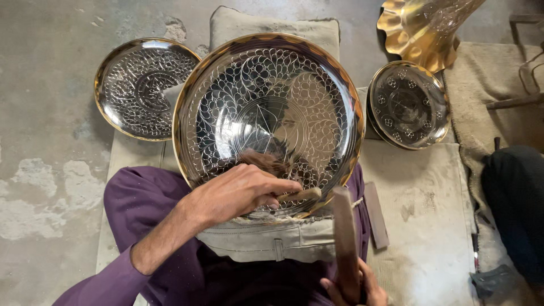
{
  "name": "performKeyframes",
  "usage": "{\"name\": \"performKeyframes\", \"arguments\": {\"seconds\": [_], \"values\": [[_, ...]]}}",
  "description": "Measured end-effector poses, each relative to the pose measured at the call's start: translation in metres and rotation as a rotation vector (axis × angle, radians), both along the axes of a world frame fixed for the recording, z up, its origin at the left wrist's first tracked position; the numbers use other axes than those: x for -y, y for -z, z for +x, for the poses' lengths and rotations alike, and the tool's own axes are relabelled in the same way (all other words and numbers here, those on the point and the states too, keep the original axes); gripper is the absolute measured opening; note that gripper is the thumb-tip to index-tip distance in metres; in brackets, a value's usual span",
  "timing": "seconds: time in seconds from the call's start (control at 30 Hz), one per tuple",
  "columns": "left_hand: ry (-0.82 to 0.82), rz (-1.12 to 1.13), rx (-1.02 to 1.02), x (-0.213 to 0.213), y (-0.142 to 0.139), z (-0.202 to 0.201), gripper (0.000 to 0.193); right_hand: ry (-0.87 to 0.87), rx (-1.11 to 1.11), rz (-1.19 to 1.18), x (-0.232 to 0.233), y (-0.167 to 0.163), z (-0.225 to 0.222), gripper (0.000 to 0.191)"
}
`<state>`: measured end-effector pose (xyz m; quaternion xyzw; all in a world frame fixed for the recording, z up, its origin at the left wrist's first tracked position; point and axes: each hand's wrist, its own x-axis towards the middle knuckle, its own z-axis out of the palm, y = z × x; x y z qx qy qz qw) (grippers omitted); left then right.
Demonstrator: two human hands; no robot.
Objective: The person sits on the floor with a decorative metal plate resting on a lap cushion, holds a punch against the plate's engraved pattern, and strikes the punch with a wooden mallet to emboss the design, repositioning the punch repeatedly across the plate surface.
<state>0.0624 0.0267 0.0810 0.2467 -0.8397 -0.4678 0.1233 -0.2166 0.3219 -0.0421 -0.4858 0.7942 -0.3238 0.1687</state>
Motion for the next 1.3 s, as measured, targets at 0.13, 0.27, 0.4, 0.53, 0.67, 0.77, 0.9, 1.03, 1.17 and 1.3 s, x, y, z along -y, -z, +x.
{"name": "performKeyframes", "arguments": {"seconds": [0.13, 0.27, 0.4, 0.53, 0.67, 0.77, 0.9, 1.03, 1.17, 1.3], "values": [[-0.006, -0.060, -0.069, 0.001, 0.005, 0.001, 0.050, 0.063, -0.068, 0.107, 0.003, -0.009, 0.003, 0.062], [0.018, -0.037, 0.001, 0.004, 0.004, 0.001, 0.051, 0.035, -0.002, -0.014, 0.006, -0.006, -0.002, 0.063], [0.051, 0.013, 0.123, 0.006, 0.000, 0.000, 0.049, 0.026, -0.022, 0.012, 0.006, 0.005, -0.005, 0.065], [0.060, -0.037, 0.130, 0.006, -0.001, -0.001, 0.046, 0.051, -0.043, -0.008, -0.001, 0.017, -0.003, 0.068], [0.109, -0.100, 0.243, 0.007, 0.003, -0.005, 0.043, 0.020, -0.064, 0.018, -0.012, 0.035, -0.004, 0.070], [0.096, -0.192, 0.124, 0.008, 0.006, -0.007, 0.047, 0.012, -0.076, 0.037, -0.018, 0.051, -0.011, 0.072], [0.142, -0.115, 0.359, 0.005, 0.008, -0.009, 0.045, -0.096, -0.149, 0.019, -0.021, 0.061, -0.027, 0.075], [-0.040, -0.090, 0.023, 0.007, 0.014, 0.000, 0.048, 0.063, -0.166, 0.160, -0.016, 0.043, -0.041, 0.079], [-0.090, -0.058, -0.041, 0.015, 0.025, -0.006, 0.053, -0.024, -0.023, -0.161, 0.006, 0.005, -0.040, 0.079], [-0.019, -0.052, -0.057, 0.023, 0.031, -0.015, 0.050, 0.018, 0.126, -0.159, 0.048, -0.029, -0.037, 0.075]]}}
